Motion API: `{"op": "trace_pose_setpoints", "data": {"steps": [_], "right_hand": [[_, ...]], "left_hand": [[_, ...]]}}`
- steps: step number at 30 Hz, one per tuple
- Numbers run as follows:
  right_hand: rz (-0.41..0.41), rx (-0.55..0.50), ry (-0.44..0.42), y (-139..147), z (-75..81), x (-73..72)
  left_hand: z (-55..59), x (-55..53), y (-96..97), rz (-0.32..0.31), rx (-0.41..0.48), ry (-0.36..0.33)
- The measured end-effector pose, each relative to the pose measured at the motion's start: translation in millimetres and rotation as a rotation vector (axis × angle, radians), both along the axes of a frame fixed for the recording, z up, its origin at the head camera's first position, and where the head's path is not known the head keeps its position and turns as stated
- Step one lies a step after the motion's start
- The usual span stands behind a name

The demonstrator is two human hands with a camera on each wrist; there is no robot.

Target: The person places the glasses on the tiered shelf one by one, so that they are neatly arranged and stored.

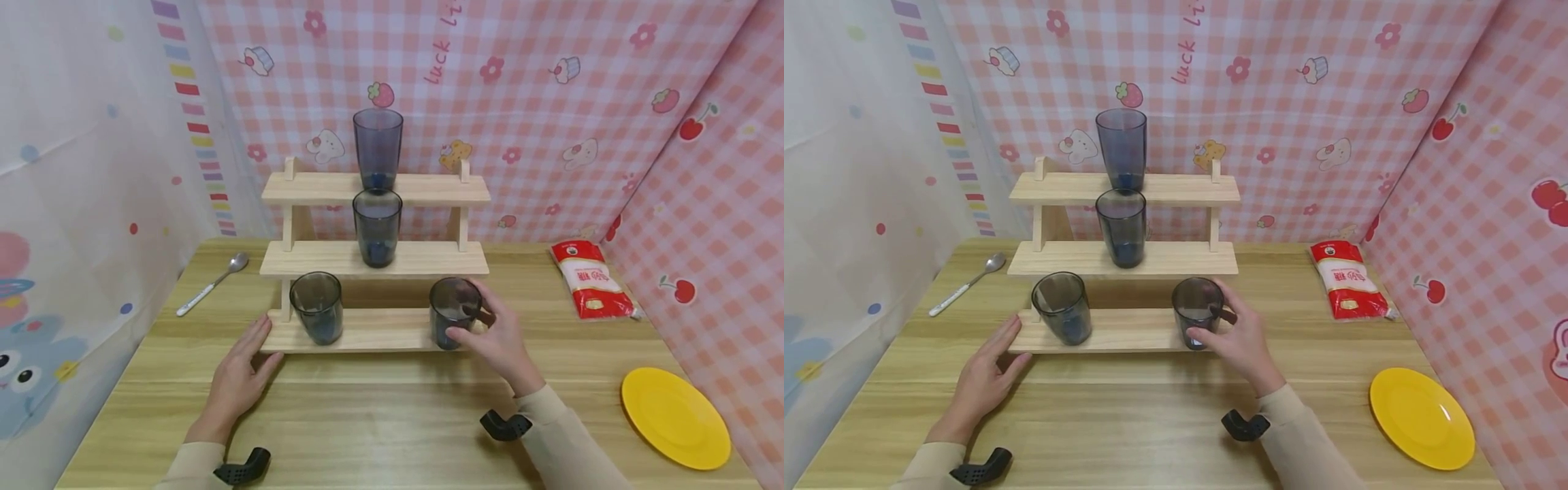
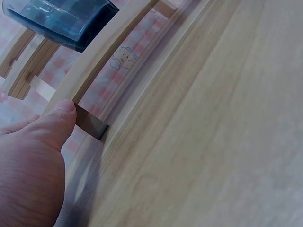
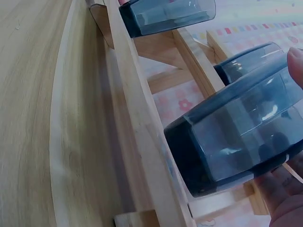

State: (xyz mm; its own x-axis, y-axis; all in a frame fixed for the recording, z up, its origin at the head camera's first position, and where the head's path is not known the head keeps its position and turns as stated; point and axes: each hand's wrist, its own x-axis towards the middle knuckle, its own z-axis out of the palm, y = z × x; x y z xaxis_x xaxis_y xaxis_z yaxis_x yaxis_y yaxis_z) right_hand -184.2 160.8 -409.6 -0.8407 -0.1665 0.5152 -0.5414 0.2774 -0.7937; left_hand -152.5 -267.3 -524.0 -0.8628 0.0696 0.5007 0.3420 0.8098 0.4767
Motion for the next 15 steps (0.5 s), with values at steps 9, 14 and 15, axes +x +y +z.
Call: {"op": "trace_pose_setpoints", "data": {"steps": [9, 14, 15], "right_hand": [[0.07, -0.072, -0.1, -11, -6.8, -9.1], [0.103, -0.094, -0.116, -15, -7.8, -11.8], [0.111, -0.098, -0.117, -16, -7.8, -12.3]], "left_hand": [[-0.8, -0.8, -0.4, 0.004, 0.0, 0.008], [-0.5, -0.2, -0.3, 0.004, -0.001, 0.001], [-0.4, -0.1, -0.4, 0.004, -0.001, -0.002]]}}
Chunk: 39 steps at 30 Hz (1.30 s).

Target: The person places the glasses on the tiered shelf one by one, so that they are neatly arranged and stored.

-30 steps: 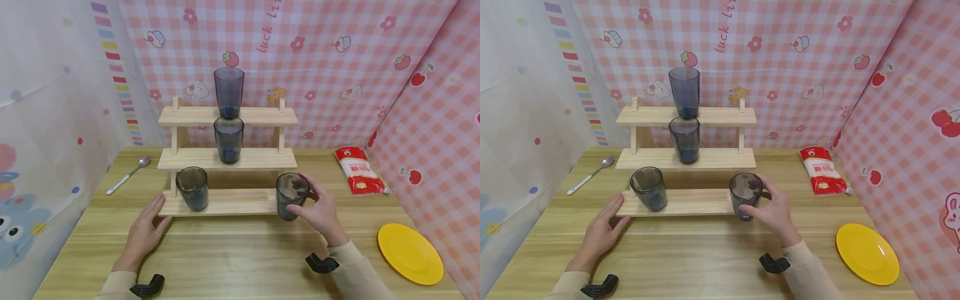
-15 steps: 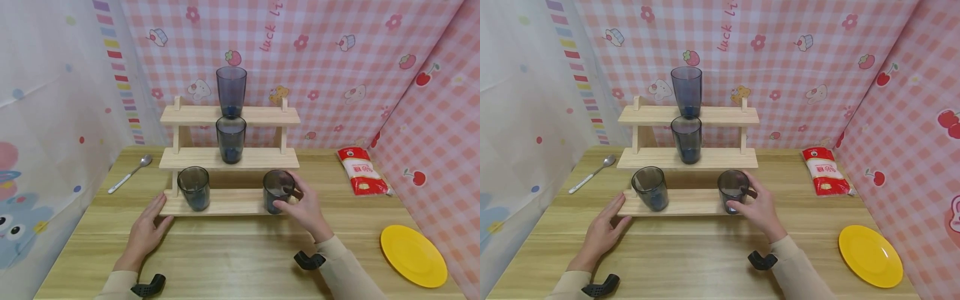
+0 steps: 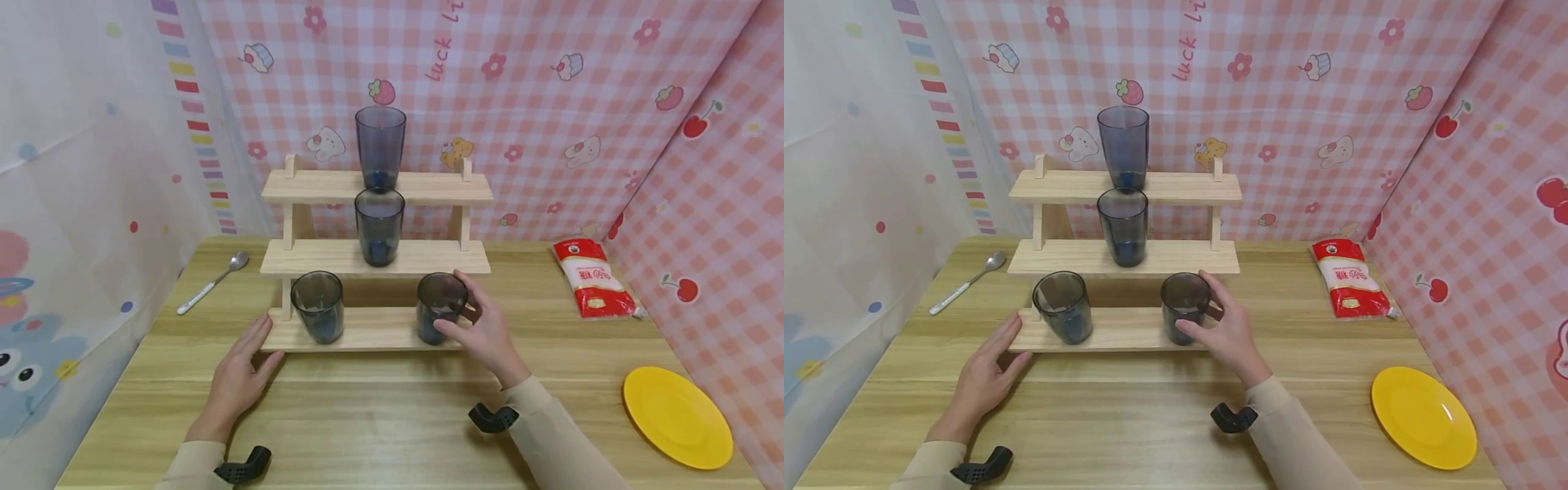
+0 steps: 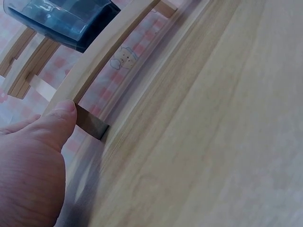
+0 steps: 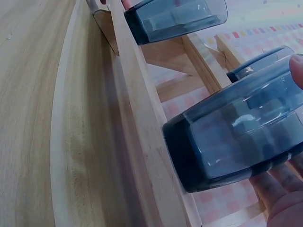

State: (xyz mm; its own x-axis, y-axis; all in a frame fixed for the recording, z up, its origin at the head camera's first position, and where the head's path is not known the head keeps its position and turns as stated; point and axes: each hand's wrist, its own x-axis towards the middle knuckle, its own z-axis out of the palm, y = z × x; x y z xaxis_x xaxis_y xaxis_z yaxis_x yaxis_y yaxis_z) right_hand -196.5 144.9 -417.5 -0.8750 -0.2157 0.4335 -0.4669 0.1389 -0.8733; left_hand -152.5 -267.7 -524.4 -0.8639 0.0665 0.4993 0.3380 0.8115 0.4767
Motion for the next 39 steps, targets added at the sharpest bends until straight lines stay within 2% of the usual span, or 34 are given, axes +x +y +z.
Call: {"op": "trace_pose_setpoints", "data": {"steps": [8, 17, 30, 39], "right_hand": [[0.018, 0.024, 0.006, -4.3, 3.3, -1.7], [0.021, 0.033, 0.012, -8.4, -1.0, -4.6], [-0.003, 0.045, 0.012, -10.0, 2.4, -0.8], [0.014, 0.058, 0.026, -8.5, 1.9, -1.5]], "left_hand": [[-0.3, 0.0, 0.2, 0.001, 0.004, 0.006], [0.9, 1.0, 0.6, 0.003, 0.004, 0.0], [1.6, 0.2, 1.1, 0.0, 0.002, -0.006], [1.6, 0.3, 1.3, -0.008, 0.004, -0.001]]}}
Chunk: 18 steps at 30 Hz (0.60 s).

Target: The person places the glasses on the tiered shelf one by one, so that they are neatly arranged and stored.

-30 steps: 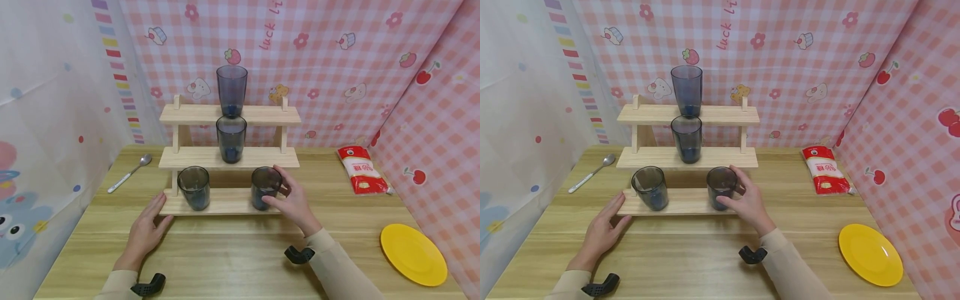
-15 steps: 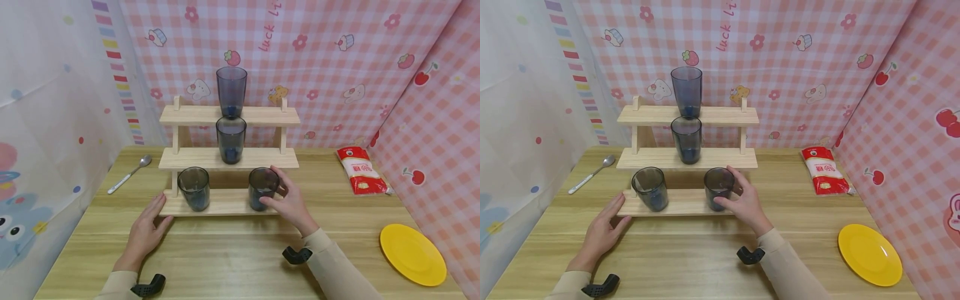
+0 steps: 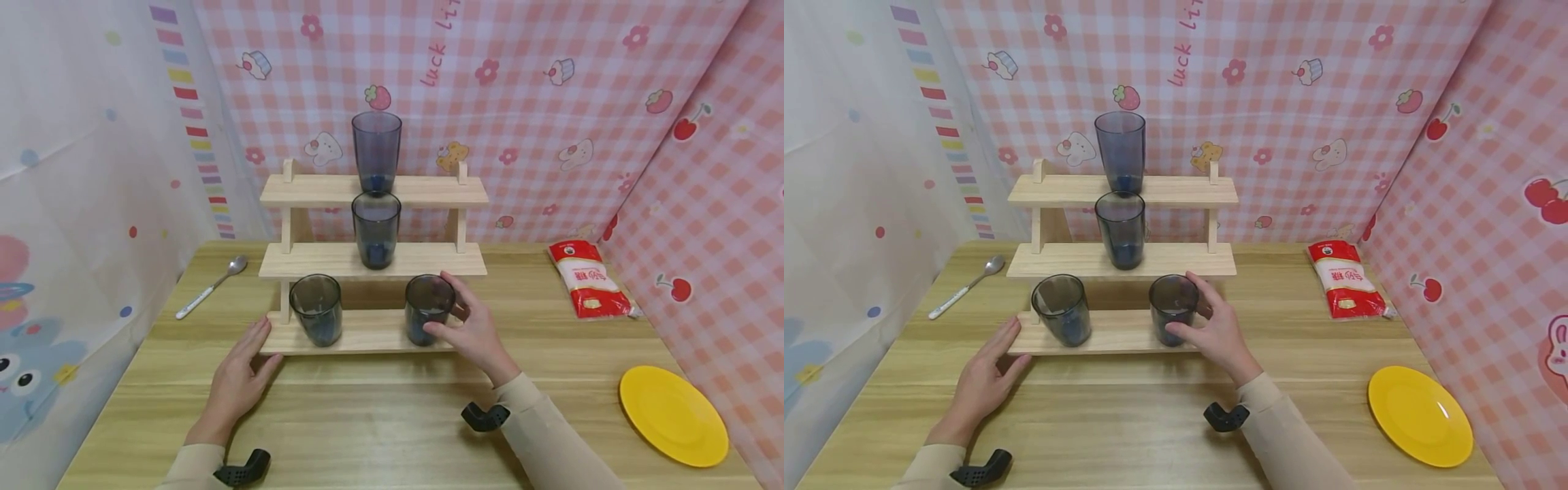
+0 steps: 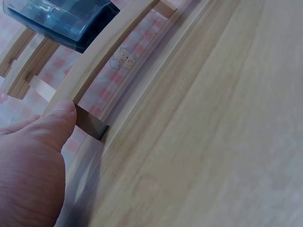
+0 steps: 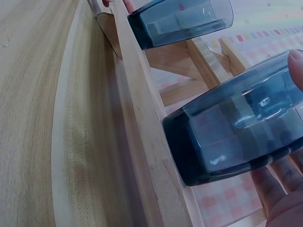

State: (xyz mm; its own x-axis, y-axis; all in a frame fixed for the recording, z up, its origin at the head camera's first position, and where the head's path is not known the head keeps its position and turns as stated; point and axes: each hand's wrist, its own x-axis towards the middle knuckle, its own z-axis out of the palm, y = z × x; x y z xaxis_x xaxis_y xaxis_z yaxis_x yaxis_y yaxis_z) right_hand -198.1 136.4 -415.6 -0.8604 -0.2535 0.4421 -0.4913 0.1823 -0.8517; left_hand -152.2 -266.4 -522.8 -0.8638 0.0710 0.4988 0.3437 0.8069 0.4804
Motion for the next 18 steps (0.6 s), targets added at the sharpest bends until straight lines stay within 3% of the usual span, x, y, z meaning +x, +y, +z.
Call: {"op": "trace_pose_setpoints", "data": {"steps": [18], "right_hand": [[0.021, -0.026, -0.046, 15, 3.8, 2.3]], "left_hand": [[-1.8, -7.1, 0.5, -0.01, 0.01, -0.031]]}}
